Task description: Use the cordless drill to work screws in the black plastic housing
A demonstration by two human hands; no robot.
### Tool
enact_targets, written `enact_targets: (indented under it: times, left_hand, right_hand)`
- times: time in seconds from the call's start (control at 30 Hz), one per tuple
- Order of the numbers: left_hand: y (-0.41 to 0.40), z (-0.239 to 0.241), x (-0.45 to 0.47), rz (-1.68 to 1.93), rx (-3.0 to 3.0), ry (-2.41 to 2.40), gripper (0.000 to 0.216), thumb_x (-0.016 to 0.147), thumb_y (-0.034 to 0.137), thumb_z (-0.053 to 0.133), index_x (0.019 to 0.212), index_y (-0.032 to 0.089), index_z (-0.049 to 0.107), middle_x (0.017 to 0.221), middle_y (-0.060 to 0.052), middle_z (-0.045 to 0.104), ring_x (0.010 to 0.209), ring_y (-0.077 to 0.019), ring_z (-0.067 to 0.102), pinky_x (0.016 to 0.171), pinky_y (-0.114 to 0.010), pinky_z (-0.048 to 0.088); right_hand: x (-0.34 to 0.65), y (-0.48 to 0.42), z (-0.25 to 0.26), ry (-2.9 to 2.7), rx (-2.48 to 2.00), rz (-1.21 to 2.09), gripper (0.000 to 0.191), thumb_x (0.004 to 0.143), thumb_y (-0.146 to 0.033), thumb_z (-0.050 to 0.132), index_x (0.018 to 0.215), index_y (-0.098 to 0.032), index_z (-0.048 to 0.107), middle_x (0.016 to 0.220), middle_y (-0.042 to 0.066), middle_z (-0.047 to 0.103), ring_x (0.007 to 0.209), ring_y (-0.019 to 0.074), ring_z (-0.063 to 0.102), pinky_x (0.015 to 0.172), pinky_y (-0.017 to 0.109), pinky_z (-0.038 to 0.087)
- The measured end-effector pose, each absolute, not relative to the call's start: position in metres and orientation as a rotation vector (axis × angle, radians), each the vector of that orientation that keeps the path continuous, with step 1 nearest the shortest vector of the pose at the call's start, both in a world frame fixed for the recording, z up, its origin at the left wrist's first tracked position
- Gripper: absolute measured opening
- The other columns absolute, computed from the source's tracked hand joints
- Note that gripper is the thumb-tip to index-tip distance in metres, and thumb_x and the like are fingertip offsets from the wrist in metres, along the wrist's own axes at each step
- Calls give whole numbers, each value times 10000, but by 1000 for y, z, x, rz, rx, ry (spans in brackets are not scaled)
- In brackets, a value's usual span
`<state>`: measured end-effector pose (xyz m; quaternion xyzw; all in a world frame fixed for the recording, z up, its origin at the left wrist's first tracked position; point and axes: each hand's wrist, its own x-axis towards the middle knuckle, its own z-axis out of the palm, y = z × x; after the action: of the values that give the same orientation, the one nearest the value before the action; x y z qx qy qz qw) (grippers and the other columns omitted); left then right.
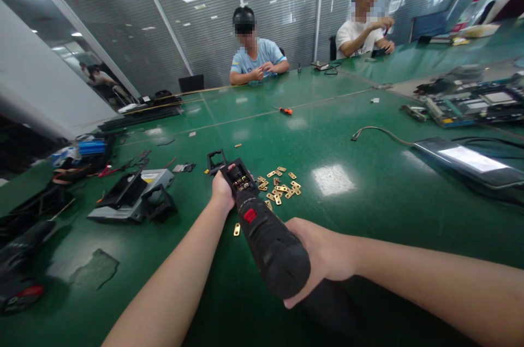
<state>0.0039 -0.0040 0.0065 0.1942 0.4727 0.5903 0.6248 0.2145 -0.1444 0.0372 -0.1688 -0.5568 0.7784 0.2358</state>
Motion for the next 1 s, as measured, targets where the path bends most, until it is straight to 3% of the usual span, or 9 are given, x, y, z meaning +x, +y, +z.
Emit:
enact_targets:
  times: [0.2,0.33,0.5,0.57,0.67,0.77,0.9,0.93,1.0]
  left_hand:
    - [-5,8,4,1365,428,1075,316,848,244,511,1074,130,699,679,-62,714,669,-277,741,710,-451,630]
    - [-5,6,3,1337,451,1074,311,863,271,498,1030,114,708,645,-73,702,624,-270,720,659,-431,622]
    - [-4,2,0,1325,469,1074,263,871,267,490,925,122,702,637,-85,705,557,-242,685,578,-371,586]
    - [-3,1,-1,1321,467,1062,270,876,269,484,919,129,710,644,-87,711,562,-243,689,592,-378,590]
    - [-2,-3,-3,1317,469,1048,279,864,272,492,947,135,721,654,-83,715,575,-251,697,610,-387,592]
    - [-1,-6,-4,1318,485,1039,265,848,276,513,949,137,715,660,-84,716,588,-253,705,614,-379,591]
    - [-1,-8,-4,1321,486,1053,249,833,286,542,955,141,703,669,-82,717,593,-263,707,595,-385,587]
    - [-1,-8,-4,1318,484,1054,247,831,288,546,957,142,700,670,-80,716,592,-264,707,593,-387,587]
    - [0,-8,-3,1317,478,1046,240,832,293,547,948,145,695,667,-80,713,592,-265,705,595,-389,588]
  right_hand:
    - [215,-145,38,-1555,-510,2126,508,438,-317,1046,830,-150,769,813,-1,711,815,215,669,881,387,586]
    - [214,-145,37,-1570,-564,2143,528,433,-292,1045,844,-148,747,824,-5,710,834,221,670,869,381,583]
    - [214,-153,42,-1515,-728,2014,724,405,-130,1021,1048,-149,689,971,17,733,907,238,666,799,326,547]
    - [215,-161,49,-1517,-749,1932,806,454,-89,982,1178,-161,635,1009,17,719,907,234,657,786,317,529]
    - [216,-172,62,-1541,-747,1818,689,628,-100,856,1258,-163,585,1025,30,694,884,224,640,778,319,512]
    - [214,-178,68,-1599,-845,1651,631,664,-55,722,1267,-184,591,1080,49,709,920,238,643,838,351,531]
    - [209,-178,54,-1600,-951,1572,869,602,-3,639,1427,-241,509,1090,34,721,903,240,684,832,356,577]
    - [208,-177,49,-1608,-962,1582,932,603,-3,641,1482,-259,463,1074,28,724,871,238,693,781,347,587]
    - [209,-177,38,-1679,-922,1550,977,671,-25,654,1565,-287,359,1154,48,710,982,256,705,854,375,595]
